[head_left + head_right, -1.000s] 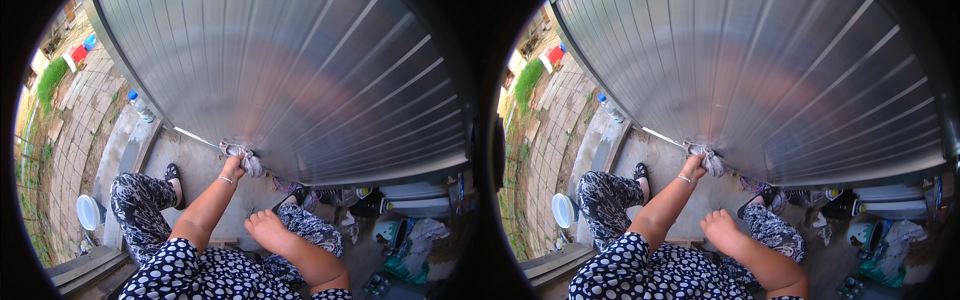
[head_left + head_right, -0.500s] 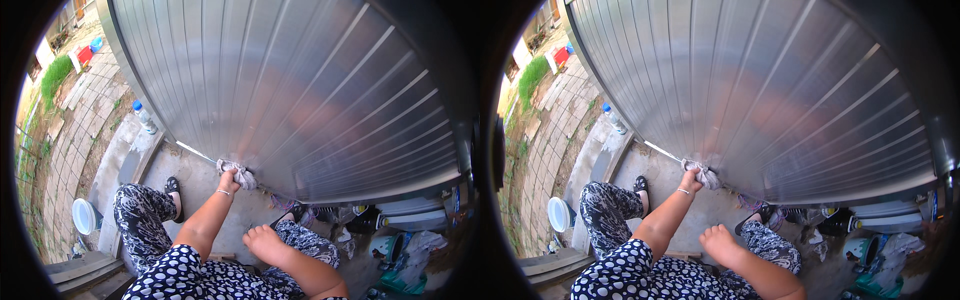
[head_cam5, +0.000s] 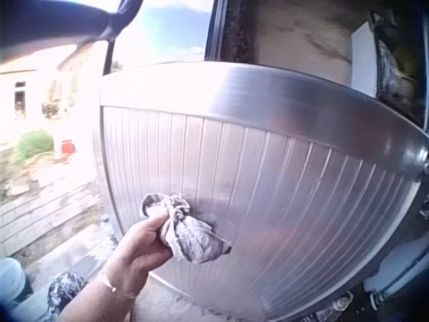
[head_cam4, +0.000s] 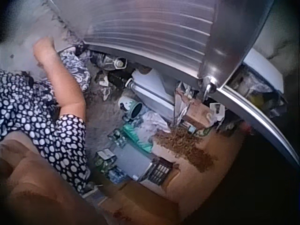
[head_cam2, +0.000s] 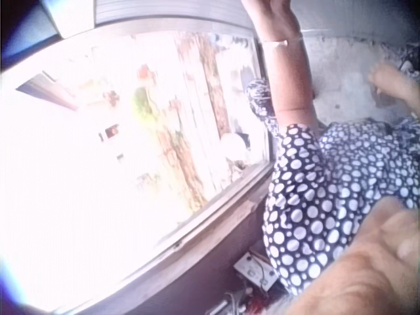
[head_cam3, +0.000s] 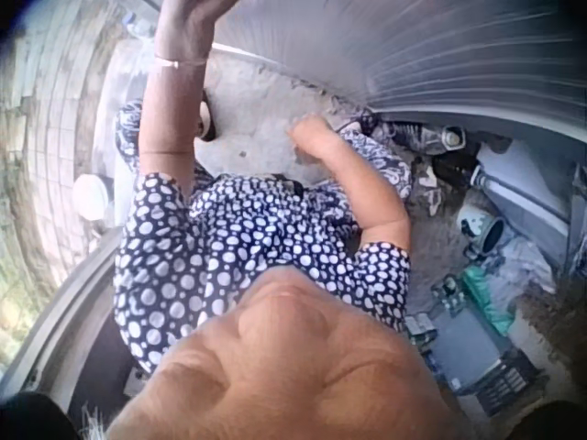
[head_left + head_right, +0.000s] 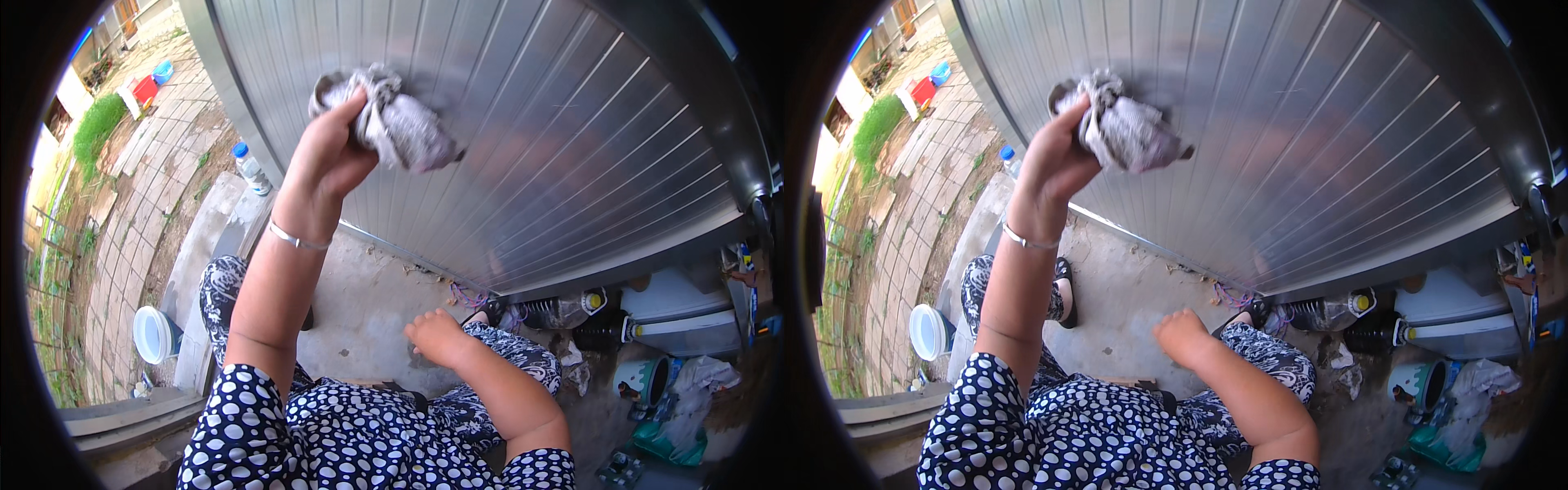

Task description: The person wipes the surface of a metal roll-up door with a cloth. They systematically clean different sections of the door, moving the cloth in various directions to cover the area.

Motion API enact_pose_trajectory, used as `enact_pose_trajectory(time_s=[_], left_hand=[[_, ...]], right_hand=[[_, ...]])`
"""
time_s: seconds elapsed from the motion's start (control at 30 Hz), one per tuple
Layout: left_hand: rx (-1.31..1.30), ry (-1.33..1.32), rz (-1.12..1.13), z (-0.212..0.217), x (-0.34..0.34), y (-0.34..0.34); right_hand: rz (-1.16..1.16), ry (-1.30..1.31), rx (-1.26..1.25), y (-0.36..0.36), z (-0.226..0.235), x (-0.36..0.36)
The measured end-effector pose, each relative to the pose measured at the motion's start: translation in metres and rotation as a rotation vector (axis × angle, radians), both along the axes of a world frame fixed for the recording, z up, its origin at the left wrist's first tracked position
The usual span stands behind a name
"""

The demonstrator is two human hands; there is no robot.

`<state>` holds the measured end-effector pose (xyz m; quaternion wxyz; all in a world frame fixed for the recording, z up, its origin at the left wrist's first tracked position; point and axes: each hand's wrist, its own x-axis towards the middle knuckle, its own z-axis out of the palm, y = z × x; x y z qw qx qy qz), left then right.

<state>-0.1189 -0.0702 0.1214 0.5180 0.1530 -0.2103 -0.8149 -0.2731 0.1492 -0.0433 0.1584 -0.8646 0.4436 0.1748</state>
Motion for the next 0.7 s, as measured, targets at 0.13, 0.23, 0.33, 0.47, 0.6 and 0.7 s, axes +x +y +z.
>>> enact_pose_trajectory(time_s=[0.13,0.23,0.33,0.47,0.6,0.7], left_hand=[[-0.025,-0.102,0.082,0.000,-0.008,0.010],[0.053,-0.145,0.189,-0.062,-0.013,0.001],[0.208,-0.267,0.316,-0.147,-0.017,-0.009],[0.390,-0.400,0.373,-0.254,-0.022,-0.023],[0.450,-0.400,0.279,-0.317,-0.018,-0.022],[0.543,-0.440,0.283,-0.361,-0.019,-0.024]], right_hand=[[-0.019,-0.004,-0.013,-0.002,-0.002,0.001],[0.001,0.002,-0.078,0.001,-0.005,0.004],[0.045,-0.010,-0.133,0.006,0.001,0.006],[0.062,-0.034,-0.131,0.008,0.011,0.009],[0.060,-0.098,-0.134,0.006,0.018,0.012],[0.092,-0.068,-0.134,0.006,0.021,0.015]])
